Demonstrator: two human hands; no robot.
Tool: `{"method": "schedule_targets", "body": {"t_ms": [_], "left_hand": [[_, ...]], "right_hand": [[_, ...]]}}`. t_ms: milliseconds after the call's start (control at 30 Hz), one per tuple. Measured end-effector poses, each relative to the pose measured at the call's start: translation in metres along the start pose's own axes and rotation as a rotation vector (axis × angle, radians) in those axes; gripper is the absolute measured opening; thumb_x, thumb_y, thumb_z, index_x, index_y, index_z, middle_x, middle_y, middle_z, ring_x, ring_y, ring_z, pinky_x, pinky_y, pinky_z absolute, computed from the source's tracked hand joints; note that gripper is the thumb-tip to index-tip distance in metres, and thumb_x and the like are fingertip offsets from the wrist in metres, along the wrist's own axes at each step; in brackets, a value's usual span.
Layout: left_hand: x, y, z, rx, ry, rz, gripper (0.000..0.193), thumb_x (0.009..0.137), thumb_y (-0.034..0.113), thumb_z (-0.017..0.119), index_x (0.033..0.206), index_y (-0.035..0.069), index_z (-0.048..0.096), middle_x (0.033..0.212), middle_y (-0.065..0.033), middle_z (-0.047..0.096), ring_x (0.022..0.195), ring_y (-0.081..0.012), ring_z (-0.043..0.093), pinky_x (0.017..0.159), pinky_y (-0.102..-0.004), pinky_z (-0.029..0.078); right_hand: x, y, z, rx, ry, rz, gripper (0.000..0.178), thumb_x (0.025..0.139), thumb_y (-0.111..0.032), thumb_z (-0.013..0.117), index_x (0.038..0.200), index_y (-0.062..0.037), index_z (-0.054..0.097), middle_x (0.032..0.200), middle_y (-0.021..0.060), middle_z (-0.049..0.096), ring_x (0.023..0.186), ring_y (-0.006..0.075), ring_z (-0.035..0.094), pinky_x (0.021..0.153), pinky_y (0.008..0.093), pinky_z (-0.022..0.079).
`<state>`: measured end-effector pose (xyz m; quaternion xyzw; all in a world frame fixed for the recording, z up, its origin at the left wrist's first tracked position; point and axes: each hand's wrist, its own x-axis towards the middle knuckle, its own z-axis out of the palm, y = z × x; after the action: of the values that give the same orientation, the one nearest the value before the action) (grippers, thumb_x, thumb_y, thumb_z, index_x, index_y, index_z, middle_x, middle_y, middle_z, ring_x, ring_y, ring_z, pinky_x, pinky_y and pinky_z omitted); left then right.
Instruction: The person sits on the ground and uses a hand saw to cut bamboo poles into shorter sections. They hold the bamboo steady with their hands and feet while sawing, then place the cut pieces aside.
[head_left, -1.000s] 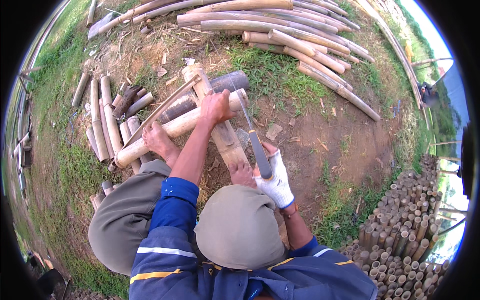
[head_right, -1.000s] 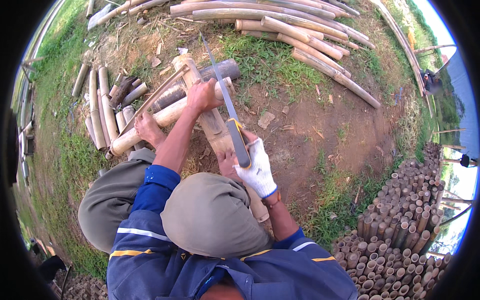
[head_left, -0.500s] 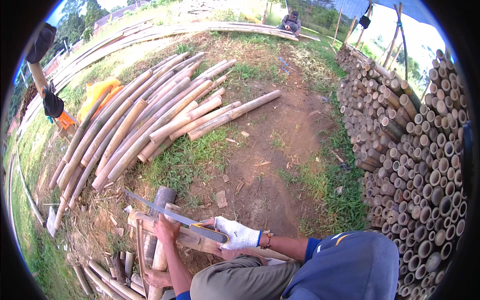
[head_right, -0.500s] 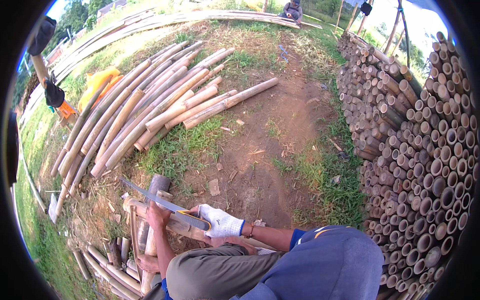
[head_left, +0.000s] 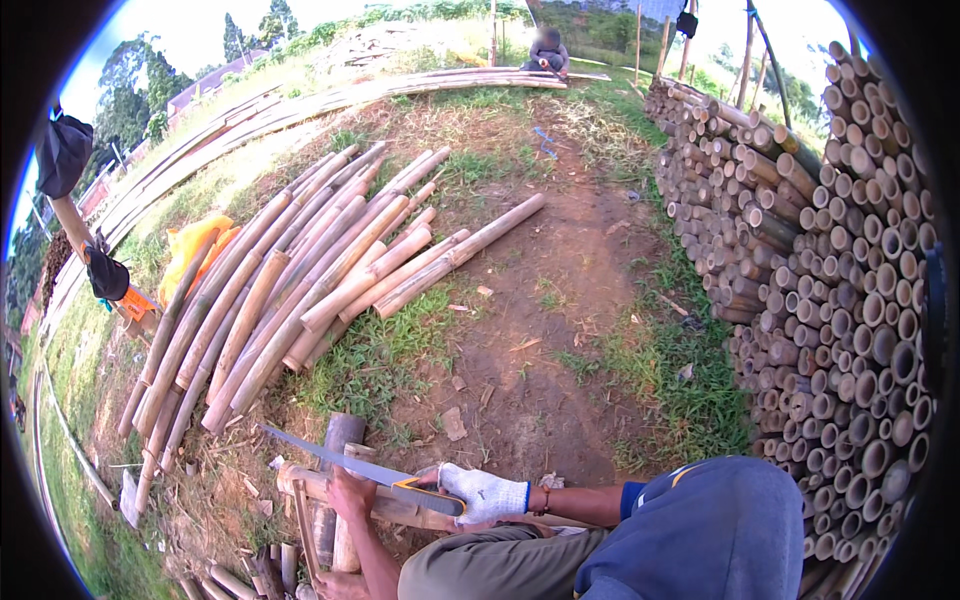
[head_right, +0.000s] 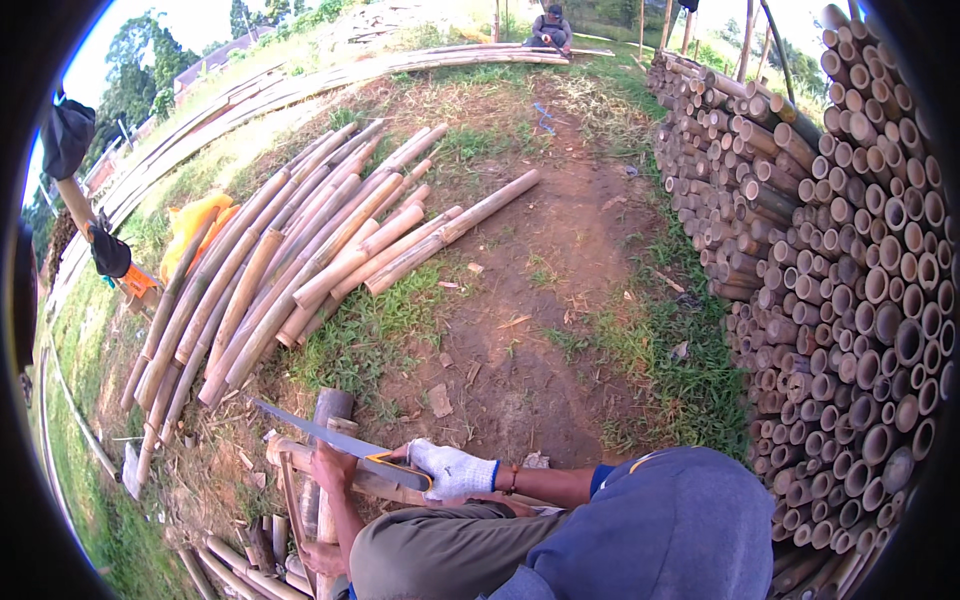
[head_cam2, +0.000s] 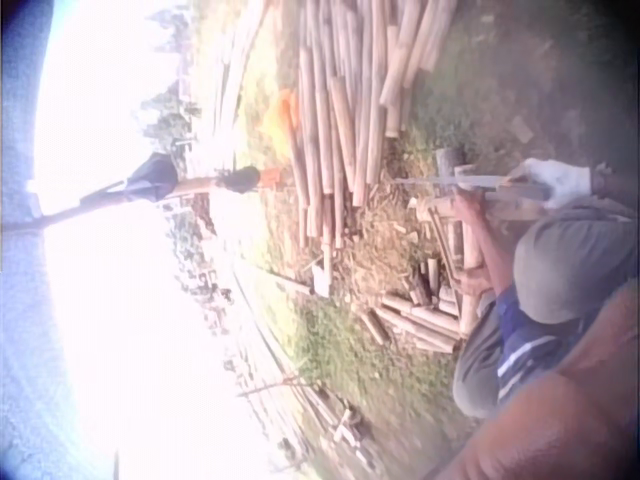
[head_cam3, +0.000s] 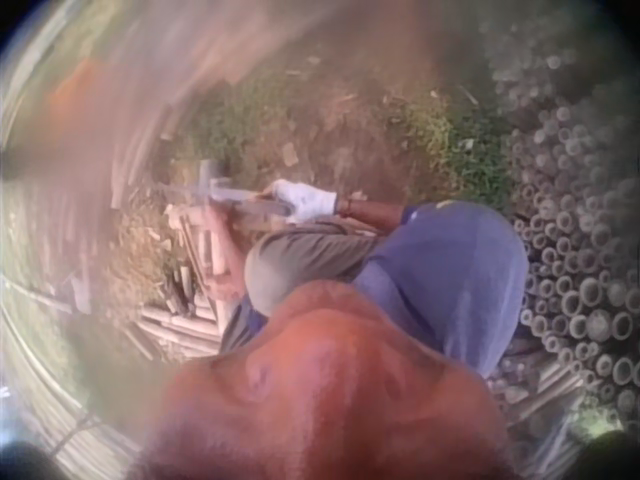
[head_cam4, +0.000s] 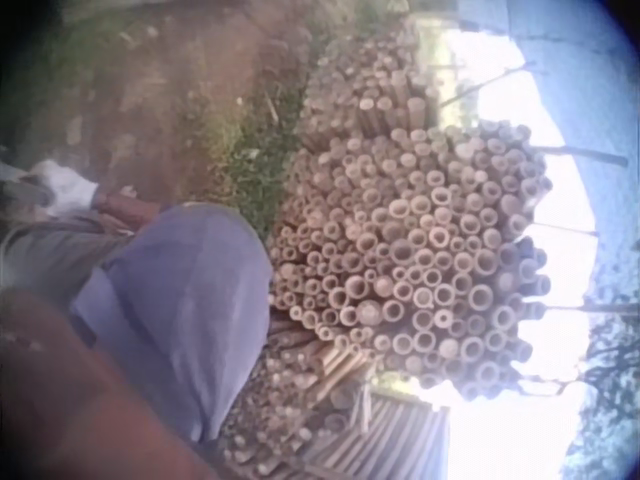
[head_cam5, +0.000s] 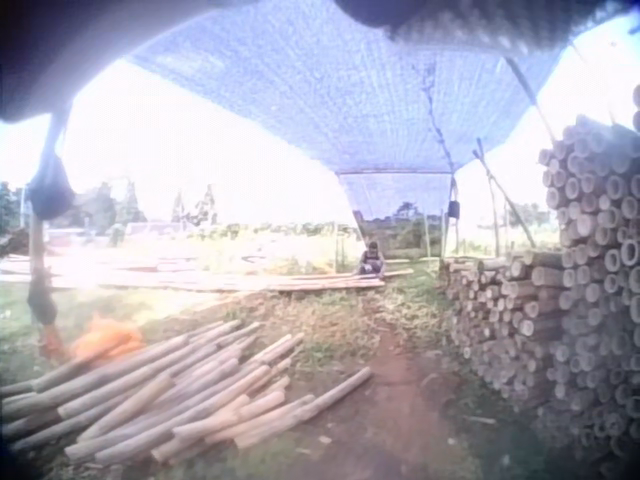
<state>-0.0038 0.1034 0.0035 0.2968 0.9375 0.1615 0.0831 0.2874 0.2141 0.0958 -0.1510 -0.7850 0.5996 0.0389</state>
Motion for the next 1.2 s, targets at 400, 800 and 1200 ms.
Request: {"method": "schedule_targets", "body": {"t_ms": [400,800,1200], "left_hand": [[0.012,-0.037,0.025,-0.092,0.022,0.074,0.069,0.081,0.039,0.087,0.133,-0.001,0.068,0.115,-0.0279,0.079,0.118,-0.0467,0.072,0.115,-0.0513,0.052],[0.0,-0.005,0.02,-0.019,0.052,0.031,0.07,0.073,0.048,0.093,0.118,-0.002,0.072,0.106,-0.0286,0.079,0.106,-0.0495,0.075,0.104,-0.0551,0.057],[0.003,-0.006,0.005,0.031,0.031,0.018,0.071,0.075,0.047,0.092,0.121,-0.002,0.072,0.11,-0.0304,0.079,0.108,-0.0497,0.074,0.099,-0.0545,0.06]], "right_hand": [[0.009,-0.052,0.01,-0.067,0.02,-0.158,0.086,0.092,-0.016,0.076,0.171,-0.0245,0.043,0.122,0.0196,0.059,0.107,0.0405,0.069,0.097,0.0458,0.054],[-0.064,-0.07,-0.018,-0.051,0.008,0.057,0.084,0.091,-0.015,0.079,0.168,-0.0172,0.047,0.129,0.0167,0.068,0.114,0.0267,0.071,0.098,0.0385,0.056],[-0.12,-0.036,-0.023,-0.255,-0.064,-0.015,0.074,0.099,-0.023,0.072,0.168,-0.0199,0.046,0.118,0.0203,0.061,0.098,0.0404,0.07,0.088,0.0502,0.056]]}}
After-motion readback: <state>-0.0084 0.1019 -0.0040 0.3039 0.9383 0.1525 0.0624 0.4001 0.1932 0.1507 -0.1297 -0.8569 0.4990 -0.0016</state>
